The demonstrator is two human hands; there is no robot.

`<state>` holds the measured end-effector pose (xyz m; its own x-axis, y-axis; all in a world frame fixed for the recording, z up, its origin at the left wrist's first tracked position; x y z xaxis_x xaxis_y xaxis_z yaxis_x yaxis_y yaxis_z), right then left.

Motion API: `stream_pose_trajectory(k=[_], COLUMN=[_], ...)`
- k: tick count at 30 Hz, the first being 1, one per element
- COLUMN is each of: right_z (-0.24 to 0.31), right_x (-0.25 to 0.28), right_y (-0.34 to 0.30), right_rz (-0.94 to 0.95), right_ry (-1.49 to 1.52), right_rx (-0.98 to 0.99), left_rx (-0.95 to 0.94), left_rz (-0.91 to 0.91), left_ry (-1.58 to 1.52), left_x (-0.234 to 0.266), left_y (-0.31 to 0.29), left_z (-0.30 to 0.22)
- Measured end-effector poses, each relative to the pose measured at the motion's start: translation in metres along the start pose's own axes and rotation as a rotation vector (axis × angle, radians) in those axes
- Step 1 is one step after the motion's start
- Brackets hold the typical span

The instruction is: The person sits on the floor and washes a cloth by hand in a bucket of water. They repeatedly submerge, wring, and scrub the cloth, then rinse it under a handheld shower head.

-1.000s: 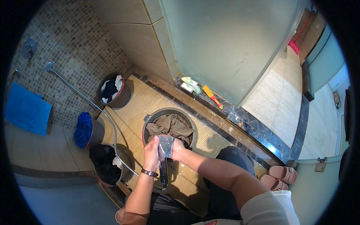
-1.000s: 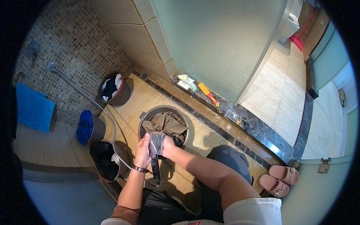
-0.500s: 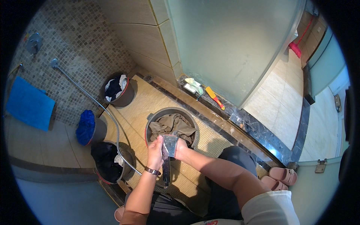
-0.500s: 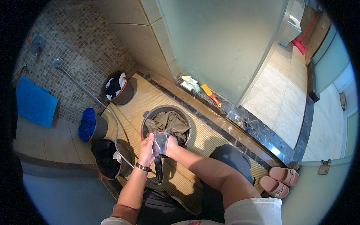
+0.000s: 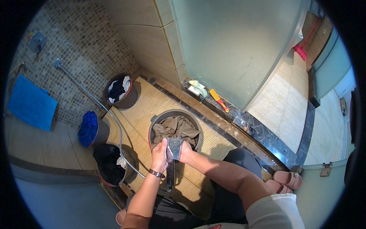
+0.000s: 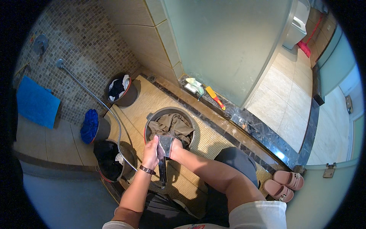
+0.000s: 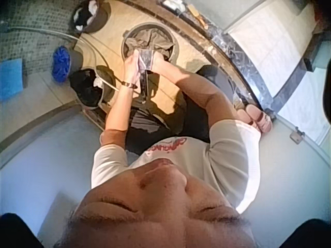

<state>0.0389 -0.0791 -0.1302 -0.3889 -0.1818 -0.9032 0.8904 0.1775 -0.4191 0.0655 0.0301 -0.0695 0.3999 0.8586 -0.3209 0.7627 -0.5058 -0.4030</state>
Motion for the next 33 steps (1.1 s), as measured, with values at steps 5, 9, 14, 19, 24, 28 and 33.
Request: stream_pose_trajectory(k=[5,9,14,19,24,28,33], right_z=[-0.001,0.004,0.002,0.000,0.002,-0.002,-0.004], right_x=[-0.005,-0.002,-0.009,-0.014,-0.005,-0.014,-0.015], right_y=[0.001,-0.001,-0.006,-0.010,-0.008,-0.011,-0.012], right_rz=[-0.021,0.062,-0.004,-0.066,-0.062,-0.073,-0.143], right_ry=[0.086,0.082,-0.055,-0.078,-0.085,-0.075,-0.092], right_rx=[0.006,-0.001,0.048,0.047,0.019,0.032,0.055], left_rx=[-0.005,-0.031,0.009,0.026,0.057,0.048,0.041], left_rz=[-0.023,0.003,0.086,0.066,0.063,0.048,0.049], left_ry=[-0.007,0.021,-0.012,-0.006,0.006,0.016,0.000], left_x=[-0.002,0.007,0.013,0.017,0.009,0.014,0.014], left_y=[-0.001,0.007,0.007,0.006,0.003,0.005,0.006], left_z=[-0.001,0.008,0.008,0.008,0.003,0.005,0.007])
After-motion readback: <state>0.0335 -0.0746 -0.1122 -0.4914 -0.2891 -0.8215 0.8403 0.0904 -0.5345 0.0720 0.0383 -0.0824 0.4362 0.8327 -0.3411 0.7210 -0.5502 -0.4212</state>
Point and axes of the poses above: each hand's wrist, its own y-axis towards the middle knuckle, its own x-axis out of the back of the hand, z = x × y, the point moved 1 cm from there along y, towards the middle knuckle, and after that the axes turned 10 degrees about z, right-handed, at the moved point
